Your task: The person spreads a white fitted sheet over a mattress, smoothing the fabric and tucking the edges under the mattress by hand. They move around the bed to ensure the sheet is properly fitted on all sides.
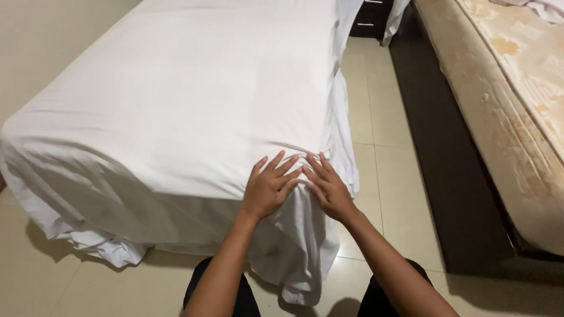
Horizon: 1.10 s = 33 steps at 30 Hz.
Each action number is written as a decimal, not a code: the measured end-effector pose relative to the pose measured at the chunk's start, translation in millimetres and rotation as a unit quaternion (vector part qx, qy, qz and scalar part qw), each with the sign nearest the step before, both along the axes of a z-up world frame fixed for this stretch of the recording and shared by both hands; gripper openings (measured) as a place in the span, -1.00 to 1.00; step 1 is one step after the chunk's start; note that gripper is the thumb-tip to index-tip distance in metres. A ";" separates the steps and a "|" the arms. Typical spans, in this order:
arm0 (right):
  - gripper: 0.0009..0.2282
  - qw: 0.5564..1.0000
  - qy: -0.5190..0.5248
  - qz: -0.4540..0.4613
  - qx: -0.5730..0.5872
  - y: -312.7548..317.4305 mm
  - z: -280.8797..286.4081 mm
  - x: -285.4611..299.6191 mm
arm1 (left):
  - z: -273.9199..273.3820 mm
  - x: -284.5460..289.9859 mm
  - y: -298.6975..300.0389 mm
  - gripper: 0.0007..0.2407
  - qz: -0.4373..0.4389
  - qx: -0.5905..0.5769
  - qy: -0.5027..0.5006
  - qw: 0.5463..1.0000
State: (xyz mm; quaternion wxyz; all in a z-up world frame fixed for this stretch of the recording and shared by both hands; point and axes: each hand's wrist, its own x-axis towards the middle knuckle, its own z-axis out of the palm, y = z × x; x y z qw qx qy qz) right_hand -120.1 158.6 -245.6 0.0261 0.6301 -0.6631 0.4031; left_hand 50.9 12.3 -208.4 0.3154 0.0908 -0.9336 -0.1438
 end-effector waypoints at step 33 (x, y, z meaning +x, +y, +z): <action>-0.48 0.997 0.077 -0.014 0.027 -35.5 52.2 45.1 | 8.0 110.2 -102.1 -0.57 0.140 0.082 0.004 0.987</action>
